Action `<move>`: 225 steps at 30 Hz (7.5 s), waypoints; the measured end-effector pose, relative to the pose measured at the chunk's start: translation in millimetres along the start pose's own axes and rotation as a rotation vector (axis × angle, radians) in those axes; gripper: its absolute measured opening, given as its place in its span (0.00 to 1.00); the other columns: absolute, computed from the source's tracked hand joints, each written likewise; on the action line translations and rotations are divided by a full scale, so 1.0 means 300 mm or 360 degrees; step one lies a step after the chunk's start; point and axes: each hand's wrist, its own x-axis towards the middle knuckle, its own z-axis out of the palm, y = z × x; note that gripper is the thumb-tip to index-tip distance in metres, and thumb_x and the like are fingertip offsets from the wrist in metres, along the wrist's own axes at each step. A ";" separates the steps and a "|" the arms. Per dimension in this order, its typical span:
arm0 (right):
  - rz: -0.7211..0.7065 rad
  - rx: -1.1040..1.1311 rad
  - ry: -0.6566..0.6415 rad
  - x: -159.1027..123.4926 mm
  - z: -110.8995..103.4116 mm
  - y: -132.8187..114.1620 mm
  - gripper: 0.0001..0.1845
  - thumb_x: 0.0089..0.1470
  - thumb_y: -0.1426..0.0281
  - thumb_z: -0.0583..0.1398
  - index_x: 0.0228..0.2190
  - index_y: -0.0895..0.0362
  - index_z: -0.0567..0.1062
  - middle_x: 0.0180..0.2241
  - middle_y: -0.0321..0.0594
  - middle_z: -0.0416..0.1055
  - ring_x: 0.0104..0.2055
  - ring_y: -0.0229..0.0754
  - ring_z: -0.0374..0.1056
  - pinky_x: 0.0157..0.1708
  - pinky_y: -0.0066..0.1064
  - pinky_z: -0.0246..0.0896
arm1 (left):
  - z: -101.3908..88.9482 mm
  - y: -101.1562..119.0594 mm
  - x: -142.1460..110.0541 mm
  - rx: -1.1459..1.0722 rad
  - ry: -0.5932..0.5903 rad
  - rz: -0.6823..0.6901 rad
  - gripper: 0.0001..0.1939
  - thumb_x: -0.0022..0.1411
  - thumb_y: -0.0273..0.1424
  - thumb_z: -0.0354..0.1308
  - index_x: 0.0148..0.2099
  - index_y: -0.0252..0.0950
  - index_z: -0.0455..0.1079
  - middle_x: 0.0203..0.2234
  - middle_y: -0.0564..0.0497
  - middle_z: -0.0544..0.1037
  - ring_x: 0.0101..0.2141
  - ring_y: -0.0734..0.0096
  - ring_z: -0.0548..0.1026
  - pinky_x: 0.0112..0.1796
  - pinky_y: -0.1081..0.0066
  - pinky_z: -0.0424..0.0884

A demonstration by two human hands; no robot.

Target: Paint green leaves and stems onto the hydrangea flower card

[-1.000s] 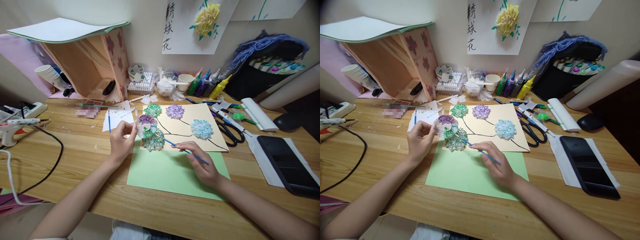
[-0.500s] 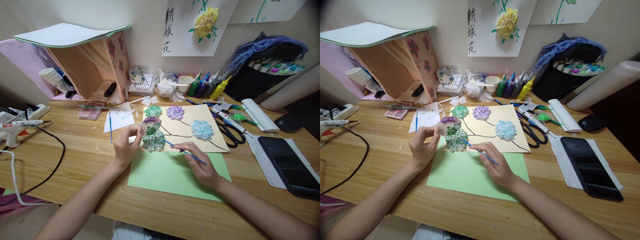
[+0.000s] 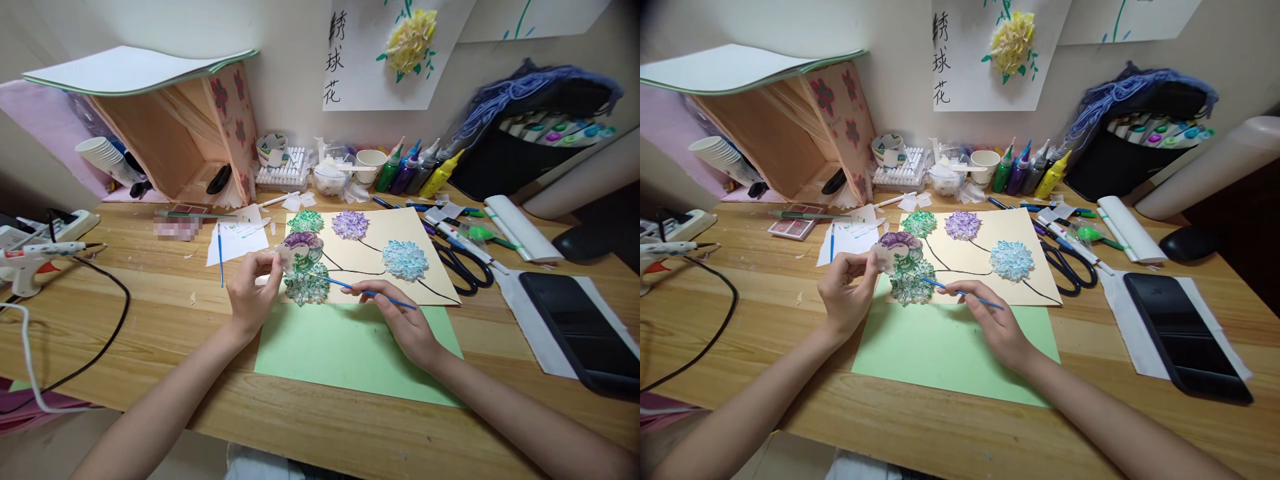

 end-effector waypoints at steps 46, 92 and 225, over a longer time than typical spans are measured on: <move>-0.0272 -0.0384 -0.0122 -0.011 0.000 0.006 0.15 0.62 0.70 0.49 0.47 0.50 0.70 0.45 0.42 0.72 0.49 0.44 0.66 0.47 0.39 0.63 | 0.005 0.011 0.006 0.0225 -0.0048 0.0366 0.05 0.56 0.23 0.59 0.32 0.37 0.66 0.22 0.57 0.76 0.22 0.79 0.76 0.27 0.81 0.72; -0.0534 -0.0434 0.0204 -0.048 -0.020 0.025 0.15 0.60 0.70 0.48 0.31 0.52 0.73 0.26 0.40 0.73 0.33 0.44 0.67 0.34 0.39 0.62 | -0.041 -0.121 0.096 -0.0133 0.0129 -0.0667 0.12 0.55 0.37 0.60 0.26 0.38 0.61 0.18 0.57 0.70 0.20 0.76 0.72 0.22 0.75 0.73; 0.0171 0.0744 0.0963 0.049 -0.075 0.047 0.12 0.54 0.59 0.59 0.30 0.54 0.76 0.34 0.37 0.70 0.38 0.38 0.70 0.36 0.26 0.64 | -0.302 -0.213 0.173 0.0602 -0.0721 -0.1315 0.23 0.53 0.53 0.50 0.29 0.37 0.68 0.26 0.44 0.79 0.30 0.56 0.77 0.28 0.68 0.68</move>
